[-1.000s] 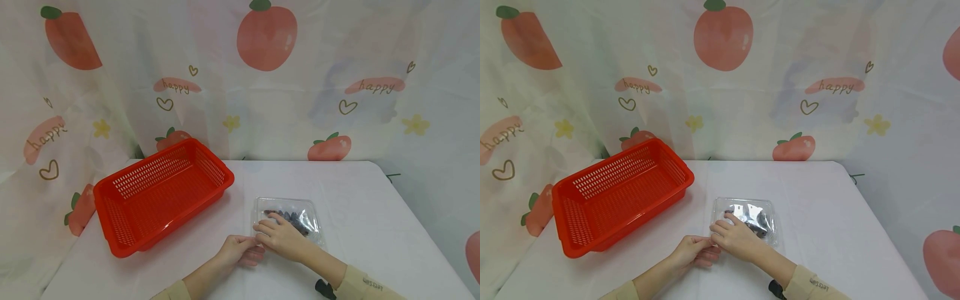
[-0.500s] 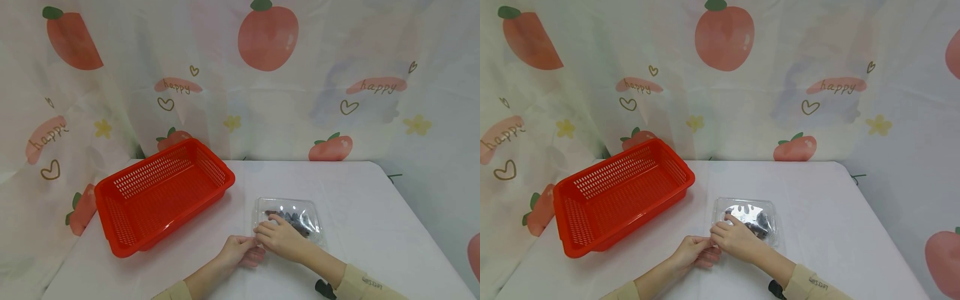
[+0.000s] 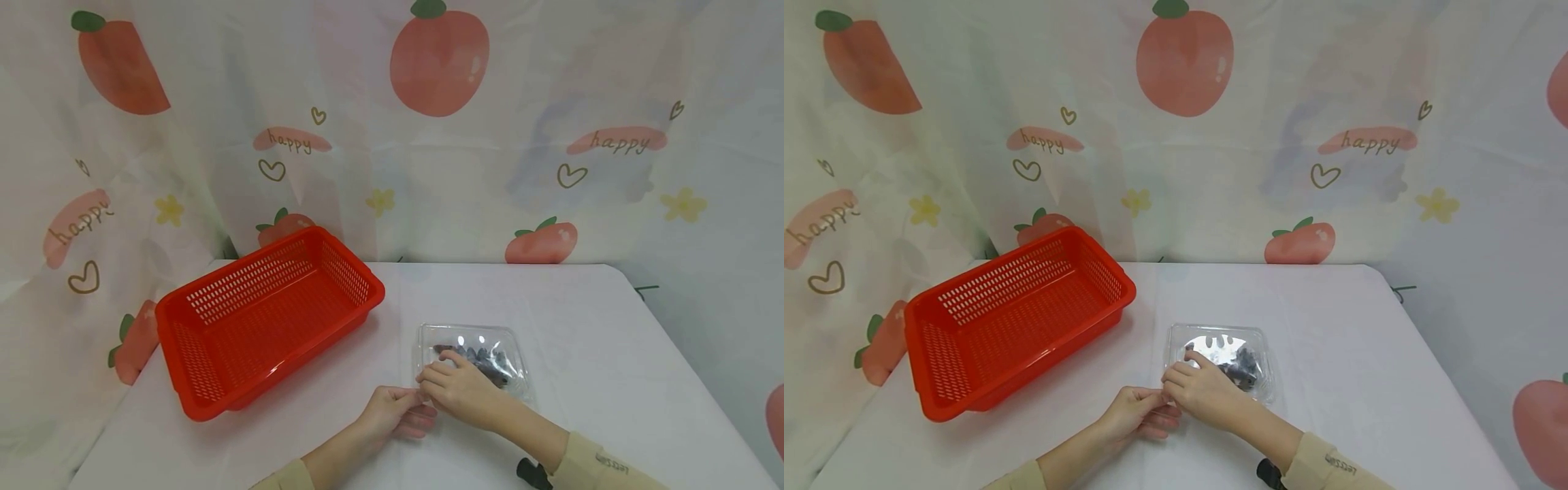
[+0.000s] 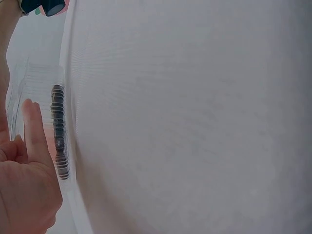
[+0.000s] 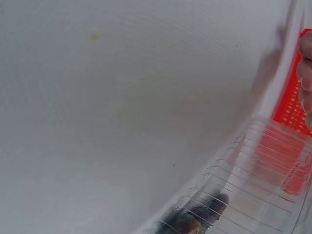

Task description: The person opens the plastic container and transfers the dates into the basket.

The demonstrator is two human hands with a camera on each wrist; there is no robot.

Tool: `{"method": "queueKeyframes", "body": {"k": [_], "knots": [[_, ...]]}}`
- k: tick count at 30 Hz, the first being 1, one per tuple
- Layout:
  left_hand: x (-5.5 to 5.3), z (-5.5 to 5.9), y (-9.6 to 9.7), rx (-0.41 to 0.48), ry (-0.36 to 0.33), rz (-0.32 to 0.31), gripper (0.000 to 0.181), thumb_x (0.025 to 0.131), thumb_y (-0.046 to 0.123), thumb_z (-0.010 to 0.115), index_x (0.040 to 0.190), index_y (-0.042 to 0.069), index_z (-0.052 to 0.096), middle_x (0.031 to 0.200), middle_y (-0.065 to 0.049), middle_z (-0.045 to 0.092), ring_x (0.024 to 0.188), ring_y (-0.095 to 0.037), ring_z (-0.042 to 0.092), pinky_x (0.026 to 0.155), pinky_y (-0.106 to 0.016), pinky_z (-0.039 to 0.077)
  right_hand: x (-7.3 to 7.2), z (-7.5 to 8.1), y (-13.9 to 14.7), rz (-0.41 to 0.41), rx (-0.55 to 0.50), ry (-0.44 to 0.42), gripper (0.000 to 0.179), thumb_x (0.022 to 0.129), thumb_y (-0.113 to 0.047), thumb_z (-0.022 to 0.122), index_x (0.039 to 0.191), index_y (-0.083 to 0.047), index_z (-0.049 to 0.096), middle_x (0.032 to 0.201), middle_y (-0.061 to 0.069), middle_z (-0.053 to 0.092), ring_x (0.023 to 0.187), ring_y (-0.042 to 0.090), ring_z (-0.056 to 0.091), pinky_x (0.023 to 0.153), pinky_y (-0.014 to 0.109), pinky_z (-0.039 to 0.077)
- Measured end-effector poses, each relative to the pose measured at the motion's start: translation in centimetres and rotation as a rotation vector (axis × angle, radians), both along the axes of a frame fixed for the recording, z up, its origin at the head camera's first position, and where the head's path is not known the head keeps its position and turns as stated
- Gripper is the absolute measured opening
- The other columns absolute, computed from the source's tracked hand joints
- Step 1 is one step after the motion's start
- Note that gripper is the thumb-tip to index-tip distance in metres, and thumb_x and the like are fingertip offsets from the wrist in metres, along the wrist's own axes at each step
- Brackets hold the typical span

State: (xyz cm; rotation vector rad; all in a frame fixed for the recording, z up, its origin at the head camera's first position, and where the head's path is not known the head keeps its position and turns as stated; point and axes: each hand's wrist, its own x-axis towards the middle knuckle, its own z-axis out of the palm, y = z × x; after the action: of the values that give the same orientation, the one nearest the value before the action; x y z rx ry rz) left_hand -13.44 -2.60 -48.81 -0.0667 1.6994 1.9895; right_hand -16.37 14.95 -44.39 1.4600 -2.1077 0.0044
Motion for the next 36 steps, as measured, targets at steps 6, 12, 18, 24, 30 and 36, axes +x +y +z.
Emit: {"method": "queueKeyframes", "body": {"k": [6, 12, 18, 24, 30, 36], "knots": [[0.2, 0.1, 0.1, 0.01, 0.006, 0.007, 0.033, 0.088, 0.022, 0.06, 0.104, -0.006, 0.065, 0.089, -0.019, 0.068, 0.077, -0.025, 0.068, 0.061, -0.037, 0.054, 0.1, 0.3, 0.0, 0.002, 0.001, -0.011, 0.025, 0.067, -0.015, 0.072, 0.089, -0.015, 0.062, 0.093, -0.008, 0.061, 0.088, 0.008, 0.058, 0.088, 0.036, 0.041], [0.7, 0.2, -0.2, 0.024, -0.007, 0.02, 0.031, 0.087, 0.014, 0.057, 0.109, -0.007, 0.062, 0.09, -0.02, 0.068, 0.079, -0.027, 0.068, 0.062, -0.039, 0.053, -0.5, 2.1, -0.5, 0.018, -0.13, -0.018, 0.023, 0.093, -0.013, 0.038, 0.084, -0.014, 0.059, 0.091, -0.007, 0.063, 0.084, 0.008, 0.06, 0.087, 0.039, 0.041], [0.8, 0.1, -0.3, 0.019, -0.025, 0.029, 0.035, 0.086, 0.016, 0.057, 0.113, -0.006, 0.059, 0.09, -0.02, 0.068, 0.078, -0.028, 0.068, 0.061, -0.039, 0.053, -1.2, 3.4, -0.3, 0.014, -0.138, -0.029, 0.037, 0.098, -0.018, 0.024, 0.083, -0.014, 0.058, 0.092, -0.007, 0.064, 0.084, 0.007, 0.06, 0.085, 0.042, 0.042], [0.7, 0.1, 0.0, 0.022, -0.055, 0.034, 0.036, 0.086, 0.018, 0.057, 0.115, -0.006, 0.057, 0.089, -0.02, 0.068, 0.077, -0.028, 0.068, 0.061, -0.04, 0.053, -1.8, 4.6, 0.1, -0.003, -0.151, -0.053, 0.036, 0.098, -0.02, 0.026, 0.085, -0.012, 0.058, 0.096, -0.005, 0.065, 0.089, 0.009, 0.061, 0.085, 0.039, 0.043], [0.9, 0.4, 0.1, 0.01, -0.079, 0.037, 0.036, 0.087, 0.017, 0.056, 0.115, -0.005, 0.057, 0.089, -0.02, 0.068, 0.076, -0.027, 0.068, 0.062, -0.04, 0.053, -2.7, 5.6, 0.6, -0.013, -0.174, -0.02, 0.035, 0.098, -0.023, 0.029, 0.091, -0.01, 0.061, 0.101, 0.0, 0.066, 0.089, 0.011, 0.062, 0.08, 0.038, 0.046], [0.9, 0.3, 0.1, 0.005, -0.093, 0.035, 0.034, 0.087, 0.018, 0.056, 0.114, -0.004, 0.058, 0.089, -0.02, 0.068, 0.075, -0.025, 0.068, 0.062, -0.039, 0.053, -3.3, 6.3, 1.6, -0.069, -0.154, 0.019, 0.04, 0.099, -0.027, 0.025, 0.097, -0.01, 0.062, 0.102, 0.002, 0.065, 0.086, 0.015, 0.062, 0.079, 0.037, 0.046]]}}
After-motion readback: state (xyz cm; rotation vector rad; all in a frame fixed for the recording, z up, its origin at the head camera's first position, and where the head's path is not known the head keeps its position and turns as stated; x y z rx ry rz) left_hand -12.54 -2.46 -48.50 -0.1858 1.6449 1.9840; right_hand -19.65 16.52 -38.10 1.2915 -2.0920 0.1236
